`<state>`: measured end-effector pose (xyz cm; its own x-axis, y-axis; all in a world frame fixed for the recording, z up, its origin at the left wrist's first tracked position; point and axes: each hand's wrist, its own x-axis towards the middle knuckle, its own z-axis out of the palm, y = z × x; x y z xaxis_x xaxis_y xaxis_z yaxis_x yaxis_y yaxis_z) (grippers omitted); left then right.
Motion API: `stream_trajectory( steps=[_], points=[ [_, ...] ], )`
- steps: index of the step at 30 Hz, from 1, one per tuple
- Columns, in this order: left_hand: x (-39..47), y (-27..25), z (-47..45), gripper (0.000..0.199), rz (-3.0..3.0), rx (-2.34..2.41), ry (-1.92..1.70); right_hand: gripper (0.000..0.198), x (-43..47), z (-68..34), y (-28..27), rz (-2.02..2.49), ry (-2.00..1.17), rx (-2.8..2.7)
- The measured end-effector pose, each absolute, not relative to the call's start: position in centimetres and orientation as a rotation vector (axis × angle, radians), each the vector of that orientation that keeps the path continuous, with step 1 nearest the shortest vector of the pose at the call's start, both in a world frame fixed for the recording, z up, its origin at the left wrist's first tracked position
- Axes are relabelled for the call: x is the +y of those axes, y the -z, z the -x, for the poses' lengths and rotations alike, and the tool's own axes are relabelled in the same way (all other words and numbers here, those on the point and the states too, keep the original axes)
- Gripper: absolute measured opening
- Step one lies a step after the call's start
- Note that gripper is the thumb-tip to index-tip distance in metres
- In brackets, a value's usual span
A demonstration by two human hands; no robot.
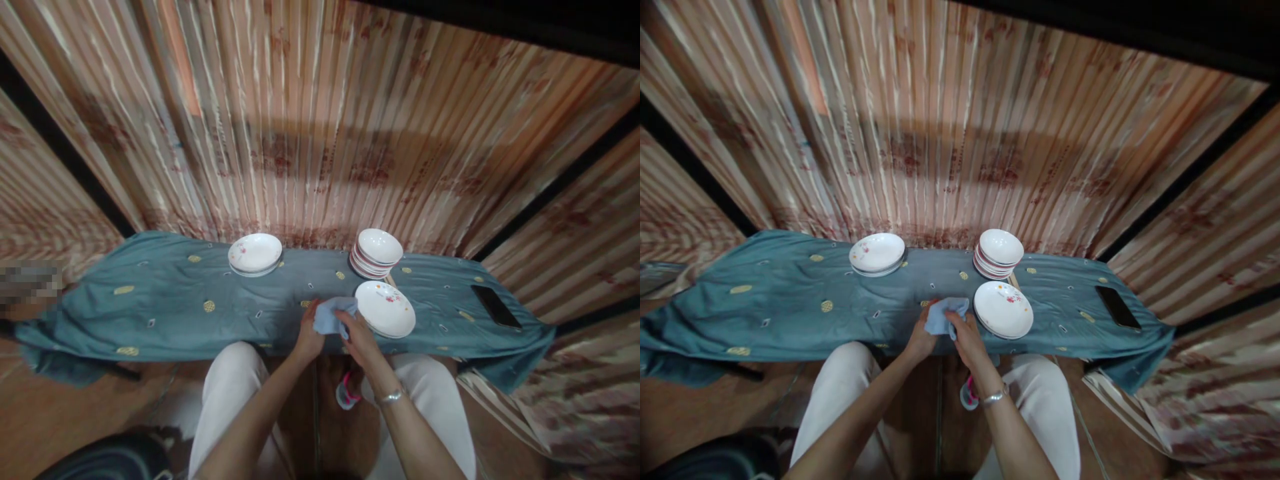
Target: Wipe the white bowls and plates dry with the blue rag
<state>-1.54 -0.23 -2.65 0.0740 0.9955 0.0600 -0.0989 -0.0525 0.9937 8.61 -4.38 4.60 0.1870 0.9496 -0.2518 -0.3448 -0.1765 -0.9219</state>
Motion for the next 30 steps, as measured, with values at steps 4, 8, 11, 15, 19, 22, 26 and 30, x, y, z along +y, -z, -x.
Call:
stream_trajectory(
  steps=[4, 8, 11, 15, 19, 22, 26, 30],
  points=[
    [3.4, 0.3, 6.8, 0.037, -0.605, 1.126, -1.367, 0.019, 1.7, -5.9, -3.8, 1.36, -1.154, -1.11],
    [6.2, -1.1, 10.3, 0.03, -0.443, 1.117, -1.373, 0.022, 7.9, -3.2, -3.4, 1.522, -1.028, -1.345],
    [7.5, -1.6, 11.7, 0.029, -0.302, 1.077, -1.382, 0.027, 11.9, -1.4, -3.6, 1.63, -0.918, -1.47],
    [8.6, -1.5, 12.5, 0.029, -0.164, 1.04, -1.365, 0.033, 16.1, 0.7, -3.9, 1.748, -0.756, -1.609],
    [9.1, -1.0, 12.7, 0.027, -0.132, 1.026, -1.373, 0.041, 18.9, 2.0, -3.8, 1.851, -0.65, -1.706],
    [9.2, -0.6, 12.7, 0.027, -0.168, 1.005, -1.375, 0.035, 20.0, 2.5, -3.8, 1.899, -0.609, -1.77],
    [9.1, -0.2, 12.8, 0.026, -0.193, 0.979, -1.37, 0.028, 20.1, 2.9, -4.3, 1.878, -0.563, -1.856],
    [9.0, 0.0, 13.2, 0.022, -0.23, 0.951, -1.35, 0.028, 19.3, 2.6, -5.0, 1.833, -0.535, -1.878]
  ],
)
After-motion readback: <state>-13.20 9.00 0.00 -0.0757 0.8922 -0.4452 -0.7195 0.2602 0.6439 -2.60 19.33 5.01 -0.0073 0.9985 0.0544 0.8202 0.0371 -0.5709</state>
